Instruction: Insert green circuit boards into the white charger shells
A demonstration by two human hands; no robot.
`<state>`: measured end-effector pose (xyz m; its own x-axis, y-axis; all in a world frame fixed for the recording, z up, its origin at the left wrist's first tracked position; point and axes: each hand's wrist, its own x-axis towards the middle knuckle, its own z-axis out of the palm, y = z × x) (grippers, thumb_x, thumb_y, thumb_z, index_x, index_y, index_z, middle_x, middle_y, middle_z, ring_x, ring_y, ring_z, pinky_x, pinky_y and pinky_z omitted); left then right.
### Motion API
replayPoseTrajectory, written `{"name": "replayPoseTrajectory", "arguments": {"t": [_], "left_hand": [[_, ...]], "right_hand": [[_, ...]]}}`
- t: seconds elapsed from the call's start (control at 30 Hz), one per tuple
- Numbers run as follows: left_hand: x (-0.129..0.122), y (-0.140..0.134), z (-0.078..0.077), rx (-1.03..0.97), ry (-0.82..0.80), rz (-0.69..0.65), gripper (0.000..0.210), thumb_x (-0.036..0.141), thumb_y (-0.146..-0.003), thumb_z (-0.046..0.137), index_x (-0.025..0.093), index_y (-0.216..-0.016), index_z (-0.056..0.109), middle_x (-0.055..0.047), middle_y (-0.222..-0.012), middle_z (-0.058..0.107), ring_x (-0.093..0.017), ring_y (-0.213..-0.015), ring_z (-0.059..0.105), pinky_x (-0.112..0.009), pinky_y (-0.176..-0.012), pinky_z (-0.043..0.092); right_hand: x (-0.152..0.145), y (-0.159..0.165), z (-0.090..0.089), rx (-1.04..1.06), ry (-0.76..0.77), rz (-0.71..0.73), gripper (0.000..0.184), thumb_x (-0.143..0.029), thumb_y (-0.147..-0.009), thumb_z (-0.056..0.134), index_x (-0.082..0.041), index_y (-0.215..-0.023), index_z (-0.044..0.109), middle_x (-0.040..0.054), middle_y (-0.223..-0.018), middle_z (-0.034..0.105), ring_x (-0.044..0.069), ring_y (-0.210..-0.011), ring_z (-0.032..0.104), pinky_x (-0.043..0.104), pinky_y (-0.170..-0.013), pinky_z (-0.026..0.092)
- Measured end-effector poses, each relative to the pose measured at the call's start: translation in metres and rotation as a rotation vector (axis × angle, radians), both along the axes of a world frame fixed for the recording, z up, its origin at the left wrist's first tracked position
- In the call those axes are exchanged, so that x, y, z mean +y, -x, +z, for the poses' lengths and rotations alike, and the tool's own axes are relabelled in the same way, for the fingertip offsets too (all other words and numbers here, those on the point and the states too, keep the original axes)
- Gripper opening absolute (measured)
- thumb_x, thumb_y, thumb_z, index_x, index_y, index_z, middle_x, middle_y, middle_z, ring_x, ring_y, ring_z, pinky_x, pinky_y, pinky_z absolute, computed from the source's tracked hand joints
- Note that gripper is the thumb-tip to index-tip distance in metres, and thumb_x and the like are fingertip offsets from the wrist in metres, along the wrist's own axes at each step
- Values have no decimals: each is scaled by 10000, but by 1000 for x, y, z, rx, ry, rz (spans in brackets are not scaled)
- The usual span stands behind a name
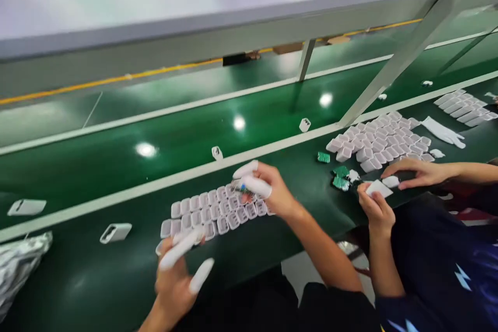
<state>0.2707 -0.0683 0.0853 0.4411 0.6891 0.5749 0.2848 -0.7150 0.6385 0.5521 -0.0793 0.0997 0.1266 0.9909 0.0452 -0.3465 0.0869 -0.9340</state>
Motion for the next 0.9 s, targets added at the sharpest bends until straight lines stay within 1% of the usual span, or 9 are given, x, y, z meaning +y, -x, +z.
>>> {"name": "replayPoseTrajectory", "arguments": {"t": [0.07,0.2,0.37,0.5,0.57,0.63,0.73,0.8,0.9], "left_hand": [[-15,2,-6,-24,122,-178,471,366,-1069,751,275,-1519,648,-86,-1202,692,-214,-992,715,-394,-891,679],[-35,-7,-25,-117,477,-576,136,296,-1081,722,257,-1199,776,-40,-1029,654,-152,-835,678,-279,-741,611],[-91,4,-52,-254,1314,-394,447,597,-977,830,197,-918,639,4,-869,596,-133,-727,585,-257,-673,525],[-123,14,-61,-278,1536,-337,528,688,-934,839,195,-965,651,-31,-902,655,-179,-827,619,-312,-782,527],[-118,22,-67,-292,1383,-351,454,641,-1020,752,213,-1153,678,-62,-1012,693,-193,-869,653,-351,-834,556],[-99,40,-72,-278,953,-258,364,513,-1064,721,241,-1298,661,-80,-1117,694,-203,-932,666,-388,-898,578],[-56,85,-79,-159,210,154,225,300,-1031,743,246,-1238,671,-62,-1098,650,-220,-988,646,-426,-939,583],[-29,117,-86,20,62,415,206,204,-1015,732,238,-1213,689,-75,-1159,618,-238,-1089,641,-460,-1009,583],[-9,151,-98,333,81,412,386,212,-965,791,246,-1344,728,-143,-1407,551,-319,-1336,609,-512,-1088,611]], "right_hand": [[-53,63,-24,61,80,84,403,-603,-922,879,-223,-989,763,19,-759,729,166,-624,683,286,-577,582],[-137,146,-69,200,216,-272,470,-704,-985,758,-239,-1010,696,-4,-764,675,137,-557,586,272,-514,540],[-196,183,-90,-34,262,-464,552,-594,-894,899,-297,-1325,723,54,-967,806,223,-752,762,344,-676,671],[-221,174,-104,-355,254,-443,450,-409,-797,992,-333,-1216,847,30,-872,809,232,-707,742,361,-648,667],[-225,154,-120,-455,175,-451,415,-386,-793,986,-319,-1185,868,12,-781,769,207,-609,670,350,-576,616],[-218,126,-137,-515,76,-567,403,-365,-776,988,-292,-1156,873,26,-830,775,206,-649,676,350,-592,599],[-189,85,-157,-561,-46,-806,388,-346,-735,1002,-251,-1086,867,37,-925,731,214,-785,692,367,-678,602],[-169,67,-163,-573,-77,-870,387,-352,-721,1013,-237,-1051,847,45,-1009,719,242,-913,726,443,-818,648],[-155,55,-170,-591,-64,-847,417,-389,-737,1014,-215,-1057,811,65,-1073,761,307,-1038,784,599,-975,673]]}}
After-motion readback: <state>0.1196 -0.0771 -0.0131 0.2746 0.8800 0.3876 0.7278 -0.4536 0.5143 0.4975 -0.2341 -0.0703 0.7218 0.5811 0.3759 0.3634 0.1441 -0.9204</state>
